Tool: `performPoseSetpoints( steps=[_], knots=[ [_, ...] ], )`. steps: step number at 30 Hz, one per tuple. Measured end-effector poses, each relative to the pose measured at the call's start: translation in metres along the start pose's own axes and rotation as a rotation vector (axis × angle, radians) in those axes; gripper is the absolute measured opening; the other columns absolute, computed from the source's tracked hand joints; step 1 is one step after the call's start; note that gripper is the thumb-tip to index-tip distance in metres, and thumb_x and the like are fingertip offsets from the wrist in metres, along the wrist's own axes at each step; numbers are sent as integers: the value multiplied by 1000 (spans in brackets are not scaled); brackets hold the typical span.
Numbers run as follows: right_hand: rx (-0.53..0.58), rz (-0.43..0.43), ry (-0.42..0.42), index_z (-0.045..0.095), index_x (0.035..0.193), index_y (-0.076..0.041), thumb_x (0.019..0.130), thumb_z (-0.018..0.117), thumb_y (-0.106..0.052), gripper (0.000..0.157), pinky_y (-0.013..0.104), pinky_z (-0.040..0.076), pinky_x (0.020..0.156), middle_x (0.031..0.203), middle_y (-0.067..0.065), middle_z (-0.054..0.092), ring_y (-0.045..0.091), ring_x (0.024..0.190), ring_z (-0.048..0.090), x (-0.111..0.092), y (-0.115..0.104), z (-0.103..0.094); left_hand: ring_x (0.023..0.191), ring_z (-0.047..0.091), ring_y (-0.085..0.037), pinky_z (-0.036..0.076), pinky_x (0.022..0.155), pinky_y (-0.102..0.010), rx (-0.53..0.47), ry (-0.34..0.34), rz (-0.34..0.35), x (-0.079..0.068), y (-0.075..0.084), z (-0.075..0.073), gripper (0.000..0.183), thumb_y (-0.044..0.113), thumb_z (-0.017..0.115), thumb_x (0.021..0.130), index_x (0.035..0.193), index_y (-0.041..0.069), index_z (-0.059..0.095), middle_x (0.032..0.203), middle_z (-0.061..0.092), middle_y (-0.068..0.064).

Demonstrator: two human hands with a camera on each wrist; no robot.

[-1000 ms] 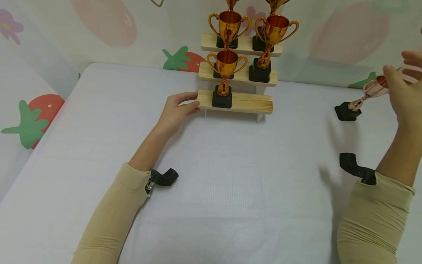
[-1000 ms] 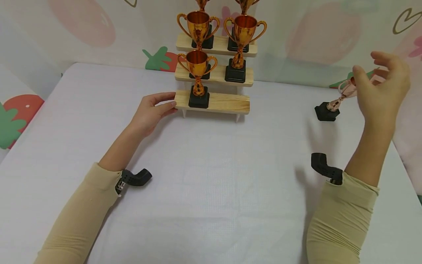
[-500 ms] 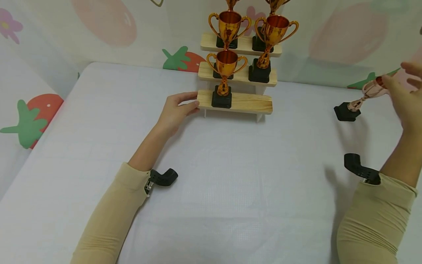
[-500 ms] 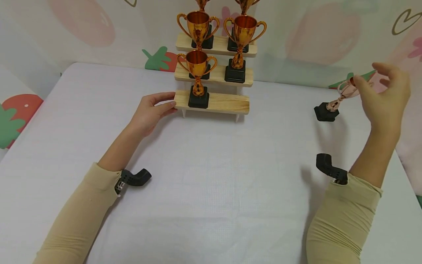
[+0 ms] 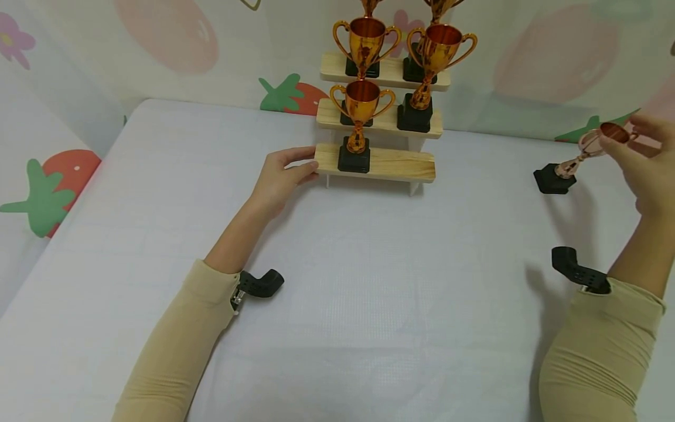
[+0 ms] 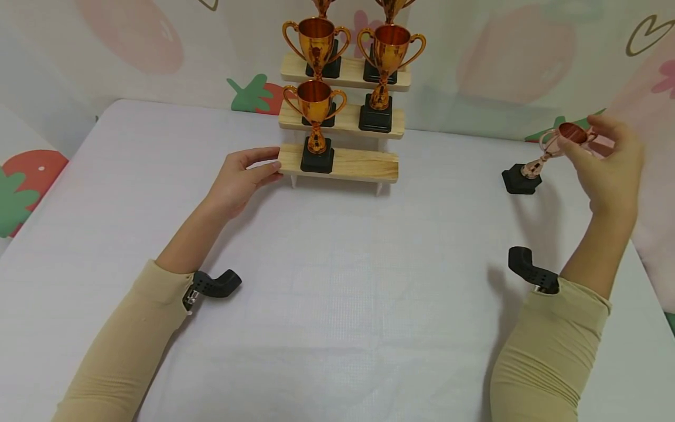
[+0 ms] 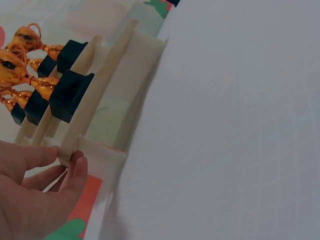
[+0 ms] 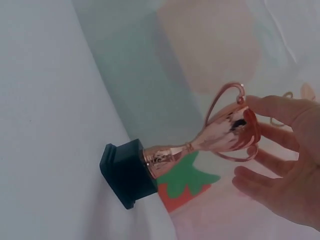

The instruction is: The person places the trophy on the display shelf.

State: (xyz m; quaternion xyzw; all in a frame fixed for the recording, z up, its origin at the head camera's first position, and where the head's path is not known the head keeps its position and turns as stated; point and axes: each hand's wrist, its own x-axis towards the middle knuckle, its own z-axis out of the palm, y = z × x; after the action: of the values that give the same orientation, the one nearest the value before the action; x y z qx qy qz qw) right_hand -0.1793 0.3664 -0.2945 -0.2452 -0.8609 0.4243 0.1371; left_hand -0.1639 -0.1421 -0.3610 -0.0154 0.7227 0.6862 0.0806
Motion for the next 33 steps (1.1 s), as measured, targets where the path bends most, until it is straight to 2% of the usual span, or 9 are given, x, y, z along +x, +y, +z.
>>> performPoseSetpoints(
  steps=[2,5,11,14,18,21,24,29,33],
  knots=[
    [35,-16,-19,51,155,-40,102,69,-27,57,21,38,122,135,-26,44,-9,117,51,2,4,0,103,65,-12,56,111,-36,0,-1,1,0,0,0,43,0,56,108,150,-9,52,154,51,-22],
    [65,-31,-48,50,156,-38,102,69,-22,59,16,40,116,136,-24,42,-11,107,51,5,9,-1,101,65,-11,56,110,-35,-1,-2,3,0,1,0,43,0,57,107,149,-9,52,154,51,-22],
    [78,-46,-74,51,156,-36,101,71,-16,61,18,39,118,144,-17,39,-10,108,51,5,13,2,97,65,-9,57,110,-36,-5,-1,5,0,0,1,43,-1,57,107,149,-9,52,153,52,-23],
    [86,-47,-68,50,156,-35,100,72,-17,63,20,37,120,135,-21,41,-11,104,50,4,14,3,97,65,-8,57,109,-35,-8,-1,7,0,0,1,43,-1,57,107,149,-9,52,153,52,-22],
    [71,-55,-45,52,156,-33,100,74,-19,62,19,41,116,119,-26,42,-11,98,49,0,12,4,98,65,-8,57,108,-32,-6,4,6,0,0,1,43,-1,56,107,149,-10,52,153,52,-23],
    [55,-57,-35,53,154,-32,99,74,-20,60,18,42,114,116,-28,43,-11,97,49,-2,10,5,99,65,-9,58,107,-31,-5,7,5,0,0,2,43,-1,56,107,149,-10,52,153,52,-23],
    [69,-72,-32,58,150,-34,99,75,-17,56,18,41,112,114,-29,46,-10,95,50,-2,9,5,102,65,-11,57,108,-31,-5,6,4,0,1,2,43,-1,56,107,150,-10,51,154,51,-24],
    [127,-111,-34,65,133,-38,96,77,-13,46,18,41,107,111,-26,51,-8,93,53,-1,7,6,102,65,-11,57,108,-32,-4,10,1,0,0,2,43,-1,56,107,150,-10,51,154,51,-23],
    [148,-119,-51,67,131,-35,94,81,-15,44,14,43,100,108,-24,54,-7,90,54,0,3,8,102,65,-11,56,110,-33,-4,10,3,0,0,1,43,-1,55,108,150,-10,51,154,51,-23]
  ],
)
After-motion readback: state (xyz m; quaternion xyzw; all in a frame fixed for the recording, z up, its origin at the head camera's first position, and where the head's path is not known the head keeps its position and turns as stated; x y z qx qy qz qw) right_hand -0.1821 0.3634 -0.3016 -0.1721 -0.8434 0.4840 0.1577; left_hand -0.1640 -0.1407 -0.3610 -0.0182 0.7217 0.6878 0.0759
